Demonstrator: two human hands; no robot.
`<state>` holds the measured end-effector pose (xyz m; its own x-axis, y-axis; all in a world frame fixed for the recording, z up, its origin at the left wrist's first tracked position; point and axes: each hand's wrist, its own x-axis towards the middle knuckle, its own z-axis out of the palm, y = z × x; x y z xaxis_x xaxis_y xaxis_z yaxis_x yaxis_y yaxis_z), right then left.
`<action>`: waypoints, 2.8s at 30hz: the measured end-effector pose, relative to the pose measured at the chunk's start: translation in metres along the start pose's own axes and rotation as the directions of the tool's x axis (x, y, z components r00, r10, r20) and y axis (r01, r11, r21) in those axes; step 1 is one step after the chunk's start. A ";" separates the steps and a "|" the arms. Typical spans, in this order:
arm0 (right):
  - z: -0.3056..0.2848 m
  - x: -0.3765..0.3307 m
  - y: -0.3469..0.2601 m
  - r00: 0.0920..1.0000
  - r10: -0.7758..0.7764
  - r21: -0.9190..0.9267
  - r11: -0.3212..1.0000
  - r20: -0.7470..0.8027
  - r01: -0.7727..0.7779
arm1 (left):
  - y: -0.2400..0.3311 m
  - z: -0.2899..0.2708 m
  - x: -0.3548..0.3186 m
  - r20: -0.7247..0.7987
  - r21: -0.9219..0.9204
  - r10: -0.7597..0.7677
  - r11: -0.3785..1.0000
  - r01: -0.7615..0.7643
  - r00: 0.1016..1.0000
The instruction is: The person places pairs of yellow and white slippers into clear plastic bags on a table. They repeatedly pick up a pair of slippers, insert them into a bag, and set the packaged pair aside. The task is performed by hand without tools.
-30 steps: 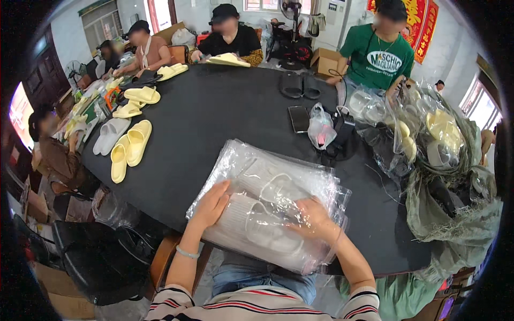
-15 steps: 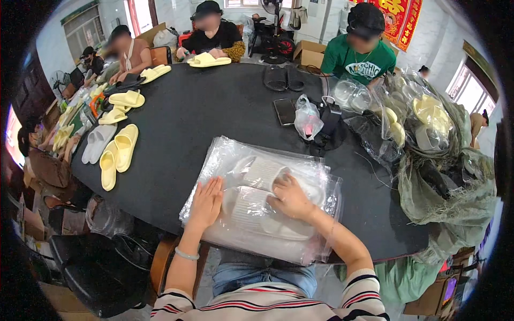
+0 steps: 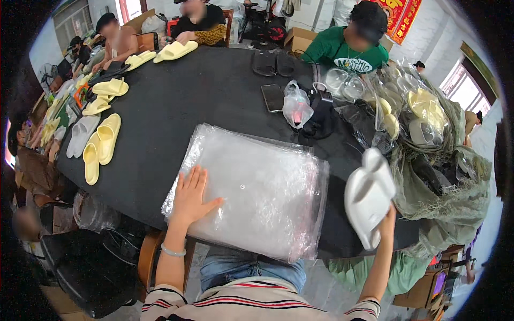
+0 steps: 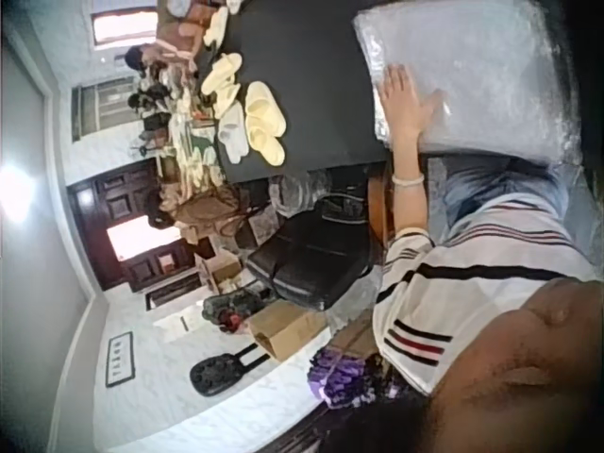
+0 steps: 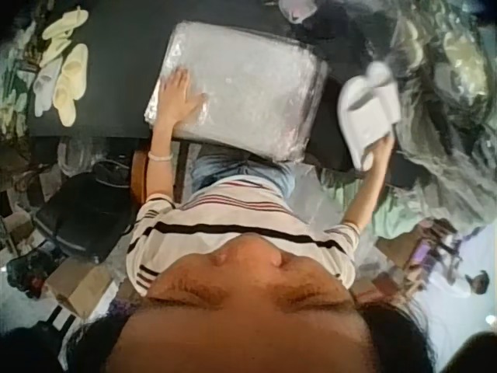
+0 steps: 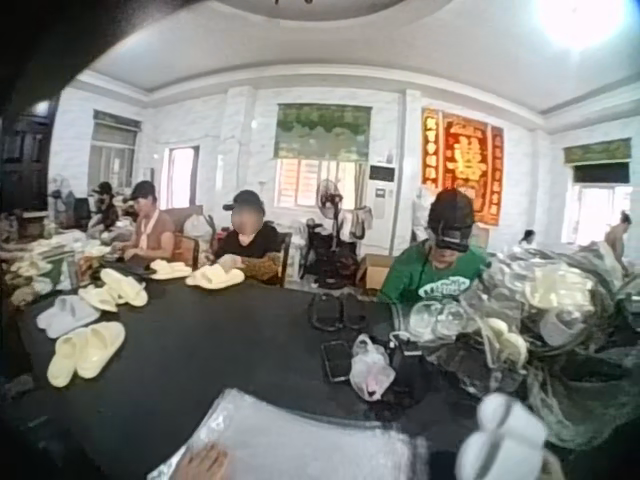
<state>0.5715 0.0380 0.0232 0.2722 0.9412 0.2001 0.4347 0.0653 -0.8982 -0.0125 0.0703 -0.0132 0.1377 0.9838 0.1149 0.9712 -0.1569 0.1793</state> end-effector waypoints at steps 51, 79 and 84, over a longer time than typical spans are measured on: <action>0.216 0.020 -0.051 0.658 -0.456 -0.144 0.747 0.600 0.649 | 0.034 -0.039 -0.005 -0.171 -0.020 0.067 0.997 -0.072 0.983; 0.216 0.017 -0.063 0.667 -0.414 -0.143 0.776 0.619 0.615 | -0.214 -0.038 -0.072 -0.335 0.226 -0.457 0.810 0.541 0.824; 0.217 0.018 -0.061 0.669 -0.412 -0.142 0.779 0.619 0.611 | -0.286 -0.047 -0.061 -0.330 0.250 -0.518 0.758 0.602 0.789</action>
<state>0.3634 0.1229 -0.0036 -0.5284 0.8077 0.2615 0.6266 0.5789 -0.5218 -0.3078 0.0508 -0.0253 -0.4587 0.8290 0.3200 0.8679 0.4953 -0.0392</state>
